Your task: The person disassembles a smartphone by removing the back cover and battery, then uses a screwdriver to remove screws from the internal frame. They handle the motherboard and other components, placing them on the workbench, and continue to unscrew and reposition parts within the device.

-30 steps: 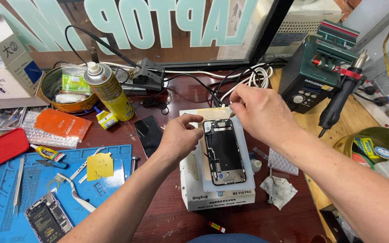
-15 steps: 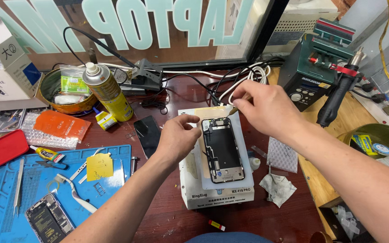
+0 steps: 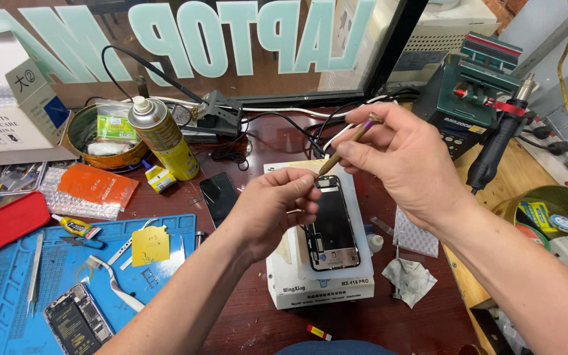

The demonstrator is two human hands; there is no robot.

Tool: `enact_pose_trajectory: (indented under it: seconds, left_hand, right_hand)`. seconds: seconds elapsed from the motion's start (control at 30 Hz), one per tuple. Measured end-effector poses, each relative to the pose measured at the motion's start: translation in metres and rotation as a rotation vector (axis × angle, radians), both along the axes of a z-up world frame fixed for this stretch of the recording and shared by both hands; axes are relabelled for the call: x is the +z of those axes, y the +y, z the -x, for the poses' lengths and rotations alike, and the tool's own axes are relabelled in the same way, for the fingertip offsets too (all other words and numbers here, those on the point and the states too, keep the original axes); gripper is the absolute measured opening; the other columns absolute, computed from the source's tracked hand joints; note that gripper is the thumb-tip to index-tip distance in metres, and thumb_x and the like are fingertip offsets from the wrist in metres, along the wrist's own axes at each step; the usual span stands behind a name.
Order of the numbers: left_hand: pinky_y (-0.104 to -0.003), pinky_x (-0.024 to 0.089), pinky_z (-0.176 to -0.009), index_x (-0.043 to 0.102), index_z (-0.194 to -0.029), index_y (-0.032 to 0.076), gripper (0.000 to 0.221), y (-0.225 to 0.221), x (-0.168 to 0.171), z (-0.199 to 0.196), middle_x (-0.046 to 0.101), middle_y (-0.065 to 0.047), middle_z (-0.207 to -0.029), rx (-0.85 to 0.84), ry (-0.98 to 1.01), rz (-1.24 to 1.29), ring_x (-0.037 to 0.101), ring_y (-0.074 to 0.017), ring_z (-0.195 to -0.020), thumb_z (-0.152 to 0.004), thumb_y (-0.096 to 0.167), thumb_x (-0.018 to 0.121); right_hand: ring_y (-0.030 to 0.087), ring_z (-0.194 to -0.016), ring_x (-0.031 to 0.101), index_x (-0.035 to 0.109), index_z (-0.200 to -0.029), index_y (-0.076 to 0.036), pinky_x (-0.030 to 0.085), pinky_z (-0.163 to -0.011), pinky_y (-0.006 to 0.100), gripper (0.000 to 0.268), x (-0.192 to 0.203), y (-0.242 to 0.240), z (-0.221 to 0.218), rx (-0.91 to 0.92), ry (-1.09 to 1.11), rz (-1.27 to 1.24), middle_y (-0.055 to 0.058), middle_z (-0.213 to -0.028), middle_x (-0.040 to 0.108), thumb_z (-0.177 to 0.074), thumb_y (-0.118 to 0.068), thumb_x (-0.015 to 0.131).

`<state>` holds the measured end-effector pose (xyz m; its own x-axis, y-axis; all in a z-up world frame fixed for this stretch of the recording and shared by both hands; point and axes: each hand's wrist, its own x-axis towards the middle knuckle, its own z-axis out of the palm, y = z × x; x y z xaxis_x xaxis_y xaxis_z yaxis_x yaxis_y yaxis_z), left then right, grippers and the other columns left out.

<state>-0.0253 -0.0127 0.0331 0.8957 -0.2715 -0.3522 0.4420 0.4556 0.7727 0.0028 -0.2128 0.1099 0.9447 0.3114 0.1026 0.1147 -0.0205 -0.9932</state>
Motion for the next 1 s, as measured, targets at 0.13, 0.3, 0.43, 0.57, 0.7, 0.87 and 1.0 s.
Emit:
enact_pose_trajectory:
  seconds: [0.13,0.3,0.43,0.57,0.7,0.87,1.0]
  left_hand:
    - [-0.031,0.056,-0.071,0.068,-0.099,0.008,0.015,0.000,-0.004,0.009,0.072,-0.003,-0.087,-0.074,0.075,0.180,0.066,-0.0133,-0.075,-0.098,0.023,0.065]
    - [-0.033,0.057,-0.075,0.065,-0.100,0.009,0.015,0.001,-0.002,0.020,0.069,-0.002,-0.088,-0.058,0.106,0.313,0.066,-0.0139,-0.079,-0.101,0.023,0.067]
    - [-0.034,0.057,-0.075,0.066,-0.101,0.007,0.018,0.001,0.008,0.028,0.070,-0.004,-0.090,0.026,0.080,0.329,0.066,-0.0151,-0.079,-0.101,0.025,0.063]
    - [-0.034,0.057,-0.075,0.068,-0.104,0.006,0.023,-0.003,0.022,0.041,0.072,-0.004,-0.092,0.067,0.091,0.311,0.066,-0.0151,-0.079,-0.102,0.026,0.057]
    - [-0.034,0.056,-0.074,0.069,-0.104,0.007,0.023,-0.010,0.032,0.059,0.073,-0.004,-0.091,0.096,0.099,0.294,0.065,-0.0151,-0.078,-0.102,0.025,0.055]
    - [-0.033,0.056,-0.074,0.068,-0.101,0.006,0.020,-0.016,0.035,0.080,0.072,-0.004,-0.088,0.122,0.104,0.307,0.065,-0.0149,-0.077,-0.099,0.025,0.061]
    - [-0.033,0.056,-0.075,0.067,-0.098,0.006,0.015,-0.013,0.029,0.092,0.071,-0.004,-0.086,0.143,0.100,0.301,0.066,-0.0152,-0.078,-0.094,0.020,0.067]
  right_hand:
    - [0.011,-0.095,0.069,0.066,-0.115,-0.001,0.058,-0.079,0.024,0.019,0.009,0.006,0.011,0.042,-0.084,0.034,0.007,-0.106,0.073,-0.096,-0.004,0.069]
    - [0.012,-0.098,0.069,0.067,-0.119,-0.004,0.057,-0.080,0.027,0.022,0.013,0.004,0.015,0.060,-0.081,-0.011,0.007,-0.108,0.074,-0.097,-0.005,0.065]
    - [0.015,-0.097,0.066,0.061,-0.116,-0.008,0.057,-0.082,0.033,0.016,0.009,-0.003,0.009,0.040,0.181,-0.297,0.007,-0.112,0.071,-0.100,-0.008,0.059]
    - [0.016,-0.094,0.064,0.061,-0.114,-0.011,0.055,-0.084,0.033,0.014,0.004,-0.014,0.006,-0.002,0.355,-0.415,0.005,-0.113,0.069,-0.100,-0.011,0.058]
    - [0.017,-0.095,0.064,0.061,-0.114,-0.011,0.054,-0.085,0.034,0.013,0.000,-0.019,0.012,0.057,0.394,-0.444,0.005,-0.113,0.069,-0.101,-0.013,0.059]
    - [0.017,-0.096,0.066,0.062,-0.113,-0.012,0.055,-0.082,0.033,0.015,-0.001,-0.015,0.027,0.074,0.430,-0.393,0.005,-0.112,0.070,-0.099,-0.013,0.059]
    - [0.016,-0.097,0.067,0.062,-0.111,-0.012,0.056,-0.079,0.033,0.012,0.000,-0.005,0.038,0.114,0.407,-0.341,0.005,-0.111,0.070,-0.098,-0.013,0.060]
